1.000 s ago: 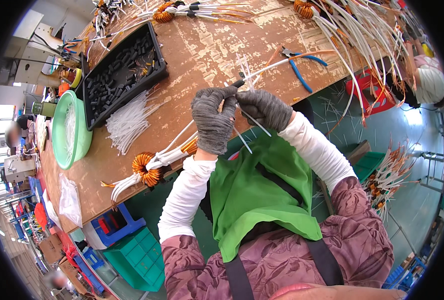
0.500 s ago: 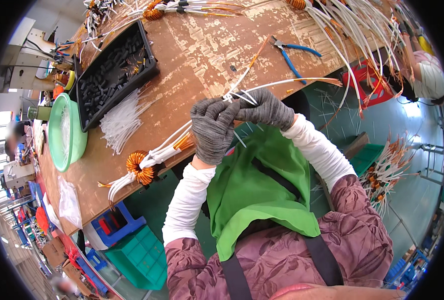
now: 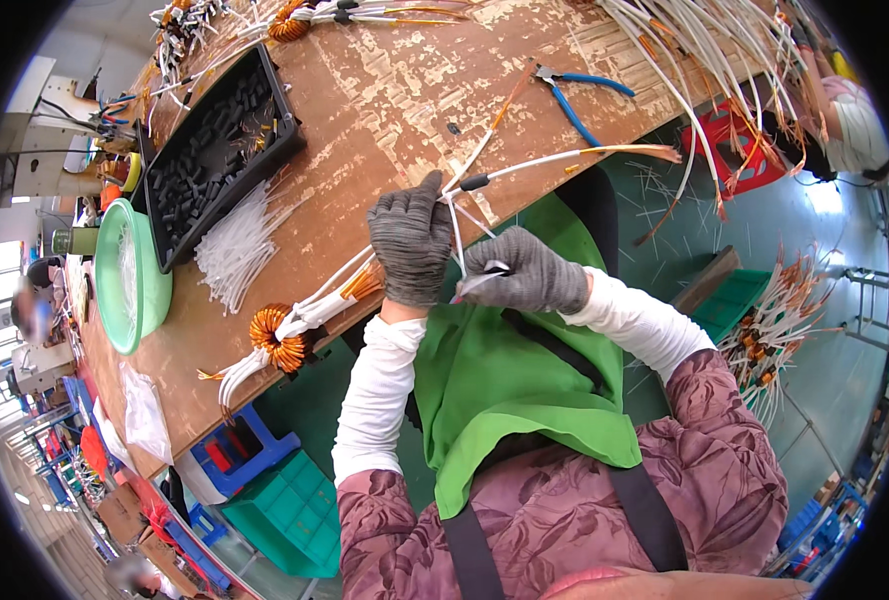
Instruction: Using zip ties and wire cutters to secure and trim wires on a transformer coil assembly.
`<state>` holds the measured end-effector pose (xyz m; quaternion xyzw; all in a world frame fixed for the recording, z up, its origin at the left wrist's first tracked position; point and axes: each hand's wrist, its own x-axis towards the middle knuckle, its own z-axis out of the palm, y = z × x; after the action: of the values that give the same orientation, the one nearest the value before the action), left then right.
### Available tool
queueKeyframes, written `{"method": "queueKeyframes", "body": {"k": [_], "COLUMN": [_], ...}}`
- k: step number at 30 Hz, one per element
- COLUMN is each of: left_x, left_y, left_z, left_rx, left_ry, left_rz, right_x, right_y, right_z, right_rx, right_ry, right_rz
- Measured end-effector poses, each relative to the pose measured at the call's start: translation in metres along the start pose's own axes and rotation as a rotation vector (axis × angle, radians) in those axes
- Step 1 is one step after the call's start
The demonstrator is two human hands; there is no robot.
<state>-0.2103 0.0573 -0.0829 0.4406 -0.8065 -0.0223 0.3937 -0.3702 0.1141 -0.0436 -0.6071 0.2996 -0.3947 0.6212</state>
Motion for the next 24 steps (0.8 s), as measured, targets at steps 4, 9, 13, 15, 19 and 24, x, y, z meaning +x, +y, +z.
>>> {"method": "queueKeyframes", "body": {"k": [4,9,13,15,19,24], "left_x": [0.0,-0.001,0.001,0.002,0.003,0.032], "left_y": [-0.001,0.004,0.007,0.005,0.0,0.019], "left_z": [-0.008,-0.01,-0.014,-0.013,-0.008,-0.012], "left_rx": [-0.061,0.068,0.064,0.012,-0.094,-0.348], "left_ry": [-0.054,-0.091,-0.096,-0.067,-0.009,-0.002], "left_rz": [-0.031,-0.026,-0.062,-0.069,-0.119,-0.323], "right_x": [-0.009,-0.004,0.014,0.025,0.034,0.031], "right_y": [-0.015,0.008,0.019,0.023,0.019,0.016], "right_z": [-0.019,-0.042,-0.037,-0.032,-0.032,-0.037], "right_rx": [0.138,-0.145,0.113,0.217,0.229,0.216], "right_ry": [0.24,0.433,0.646,0.637,0.489,0.394], "right_rz": [0.178,0.474,0.444,0.411,0.392,0.326]}}
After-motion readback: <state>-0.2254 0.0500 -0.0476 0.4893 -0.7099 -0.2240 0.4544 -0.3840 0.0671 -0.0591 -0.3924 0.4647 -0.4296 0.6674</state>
